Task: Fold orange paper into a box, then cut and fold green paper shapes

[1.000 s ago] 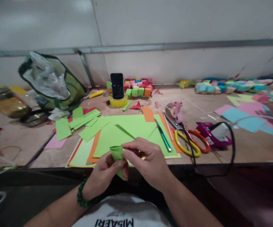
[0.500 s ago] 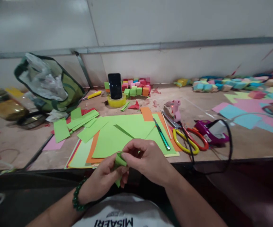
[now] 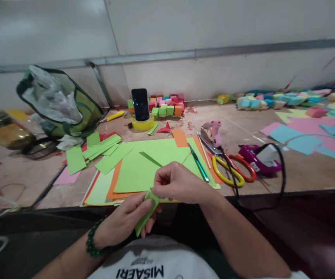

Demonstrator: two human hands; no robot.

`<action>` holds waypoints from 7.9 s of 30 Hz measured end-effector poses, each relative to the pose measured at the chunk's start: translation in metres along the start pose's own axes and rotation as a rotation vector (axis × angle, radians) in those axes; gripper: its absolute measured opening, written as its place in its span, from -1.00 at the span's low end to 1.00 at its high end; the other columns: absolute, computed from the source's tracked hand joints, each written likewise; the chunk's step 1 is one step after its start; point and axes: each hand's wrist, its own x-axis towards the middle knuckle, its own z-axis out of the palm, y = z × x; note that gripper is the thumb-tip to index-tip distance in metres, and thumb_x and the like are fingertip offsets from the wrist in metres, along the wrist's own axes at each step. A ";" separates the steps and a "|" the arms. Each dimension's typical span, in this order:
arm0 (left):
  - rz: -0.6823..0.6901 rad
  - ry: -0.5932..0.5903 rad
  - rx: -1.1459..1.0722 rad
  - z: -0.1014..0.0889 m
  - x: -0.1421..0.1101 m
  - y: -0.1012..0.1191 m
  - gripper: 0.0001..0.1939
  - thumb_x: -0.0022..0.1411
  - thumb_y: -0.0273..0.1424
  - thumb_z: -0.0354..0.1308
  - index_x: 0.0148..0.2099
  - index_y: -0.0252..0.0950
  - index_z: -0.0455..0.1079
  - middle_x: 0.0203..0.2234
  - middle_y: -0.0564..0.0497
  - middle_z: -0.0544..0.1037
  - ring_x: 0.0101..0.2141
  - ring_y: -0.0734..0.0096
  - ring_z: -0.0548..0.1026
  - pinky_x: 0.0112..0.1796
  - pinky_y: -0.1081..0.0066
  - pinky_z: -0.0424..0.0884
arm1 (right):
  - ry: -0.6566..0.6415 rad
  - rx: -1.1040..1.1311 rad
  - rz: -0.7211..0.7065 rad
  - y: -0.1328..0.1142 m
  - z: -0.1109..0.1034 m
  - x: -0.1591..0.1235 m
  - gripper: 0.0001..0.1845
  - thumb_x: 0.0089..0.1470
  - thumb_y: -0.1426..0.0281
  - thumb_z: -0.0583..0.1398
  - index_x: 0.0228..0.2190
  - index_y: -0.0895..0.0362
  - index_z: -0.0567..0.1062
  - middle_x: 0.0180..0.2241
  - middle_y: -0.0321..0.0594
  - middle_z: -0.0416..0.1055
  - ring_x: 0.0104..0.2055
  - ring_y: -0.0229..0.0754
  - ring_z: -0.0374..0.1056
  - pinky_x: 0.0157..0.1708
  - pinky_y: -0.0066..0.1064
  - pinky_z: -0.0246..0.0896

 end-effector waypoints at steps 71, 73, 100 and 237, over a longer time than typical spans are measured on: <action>0.158 0.512 0.961 -0.038 0.016 0.012 -0.77 0.22 -0.38 0.11 -0.05 -0.23 0.29 -0.53 0.13 0.42 -0.45 0.38 0.41 -0.39 0.42 0.28 | 0.743 -0.601 -0.063 0.049 0.009 0.020 -0.70 0.12 0.29 0.17 -0.11 0.15 0.41 -0.60 -0.40 0.36 -0.57 -0.29 0.29 -0.49 -0.49 0.16; 0.183 0.522 1.107 -0.039 0.020 0.008 -0.71 0.23 -0.41 0.10 0.02 -0.24 0.28 -0.51 0.09 0.44 -0.39 0.33 0.42 -0.33 0.37 0.32 | 0.693 -0.739 0.024 0.055 0.009 0.024 -0.69 0.14 0.32 0.15 -0.08 0.16 0.39 -0.59 -0.38 0.40 -0.55 -0.26 0.32 -0.49 -0.47 0.14; 0.286 0.276 1.434 -0.023 0.005 0.011 -0.36 0.19 0.08 0.00 0.11 -0.30 0.30 -0.06 -0.16 0.45 -0.13 0.06 0.30 -0.10 0.09 0.28 | 0.437 -1.044 0.240 0.038 0.000 0.031 -0.81 0.14 0.28 0.09 -0.39 0.10 0.44 -0.44 -0.17 0.49 -0.48 -0.16 0.33 -0.54 -0.39 -0.22; 0.278 0.239 1.434 -0.036 -0.009 0.006 -0.42 0.11 -0.04 0.20 0.15 -0.11 0.28 0.16 -0.03 0.34 -0.01 0.05 0.30 0.01 0.05 0.17 | 0.087 -0.875 0.314 0.032 -0.042 0.037 -0.51 -0.09 -0.02 0.19 -0.66 0.16 0.45 -0.70 -0.35 0.24 -0.59 -0.32 0.09 -0.59 -0.45 -0.14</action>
